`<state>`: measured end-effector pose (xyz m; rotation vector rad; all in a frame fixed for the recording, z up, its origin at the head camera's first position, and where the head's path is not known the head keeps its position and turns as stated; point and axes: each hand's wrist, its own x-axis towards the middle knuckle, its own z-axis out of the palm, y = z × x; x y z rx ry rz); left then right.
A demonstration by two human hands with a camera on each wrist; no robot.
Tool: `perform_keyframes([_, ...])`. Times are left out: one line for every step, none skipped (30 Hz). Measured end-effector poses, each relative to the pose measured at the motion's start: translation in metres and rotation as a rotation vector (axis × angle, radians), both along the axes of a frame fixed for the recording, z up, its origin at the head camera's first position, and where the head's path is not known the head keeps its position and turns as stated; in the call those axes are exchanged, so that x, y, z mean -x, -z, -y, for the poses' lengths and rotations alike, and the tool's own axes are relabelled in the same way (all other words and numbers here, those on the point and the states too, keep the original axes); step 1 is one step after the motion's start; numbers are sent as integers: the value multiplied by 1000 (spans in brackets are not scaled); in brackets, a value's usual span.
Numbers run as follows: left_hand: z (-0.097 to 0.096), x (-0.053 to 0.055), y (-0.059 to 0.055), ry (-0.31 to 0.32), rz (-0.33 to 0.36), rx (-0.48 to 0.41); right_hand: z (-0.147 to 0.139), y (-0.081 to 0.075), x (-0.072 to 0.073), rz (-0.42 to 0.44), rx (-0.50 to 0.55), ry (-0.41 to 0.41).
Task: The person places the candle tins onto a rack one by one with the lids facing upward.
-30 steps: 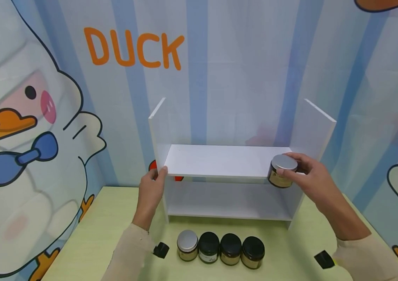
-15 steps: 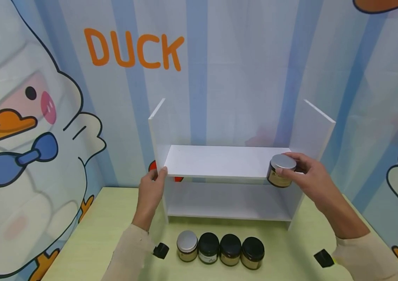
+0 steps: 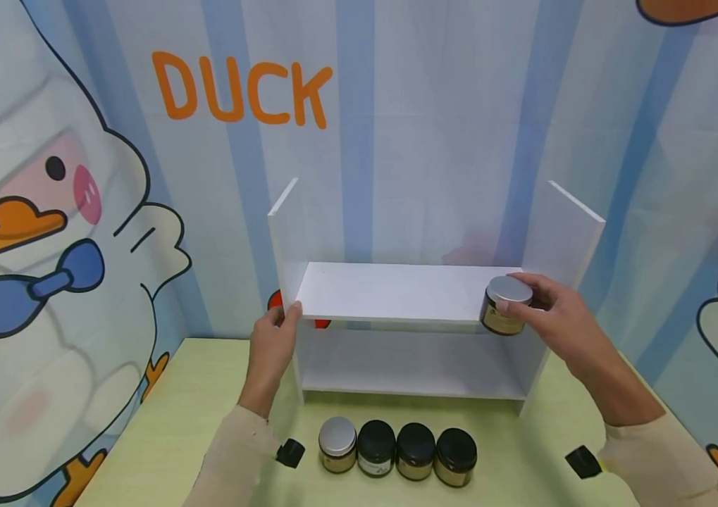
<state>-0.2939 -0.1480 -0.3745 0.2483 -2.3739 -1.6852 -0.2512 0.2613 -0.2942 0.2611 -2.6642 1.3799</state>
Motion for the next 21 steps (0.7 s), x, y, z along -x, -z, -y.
perform_keyframes([0,0,0,0,0,-1,0,0,1,-2,0,-1])
perform_keyframes([0,0,0,1,0,-2,0,0,1,-5,1,-1])
perform_keyframes([0,-1,0,3,-1,-3,0,0,2,-7,1,-1])
perform_keyframes([0,-1,0,4,-2,-4,1,0,3,-10,0,-1])
perform_keyframes([0,-1,0,6,-3,-4,1,-1,3,-12,2,-1])
perform_keyframes([0,-1,0,6,-5,-3,1,-1,4,-11,6,-1])
perform_keyframes([0,-1,0,7,-6,-3,1,-1,5,-11,6,1])
perform_keyframes([0,-1,0,6,-7,-2,1,-1,5,-13,7,1])
perform_keyframes([0,-1,0,5,-8,0,1,-1,6,-10,7,3])
perform_keyframes([0,-1,0,3,-9,1,2,-1,6,-7,8,4])
perform_keyframes([0,-1,0,3,-9,2,2,-1,7,-1,11,4])
perform_keyframes([0,-1,0,2,-10,2,2,-1,8,5,12,5])
perform_keyframes([0,-1,0,1,-11,3,2,-2,9,10,11,7])
perform_keyframes([0,-1,0,1,-12,4,3,-2,10,15,10,8])
perform_keyframes([0,-1,0,0,-13,5,3,-2,11,20,9,10])
perform_keyframes([0,-1,1,0,-14,5,3,-3,12,25,9,12])
perform_keyframes([0,-1,1,0,-14,5,4,-3,13,27,9,13])
perform_keyframes([0,-1,1,0,-15,6,4,-4,14,28,9,15])
perform_keyframes([0,0,1,0,-15,7,5,-4,15,28,8,17])
perform_keyframes([0,0,1,0,-14,9,5,-5,16,28,7,18])
perform_keyframes([0,0,1,0,-14,10,6,-6,16,27,7,20])
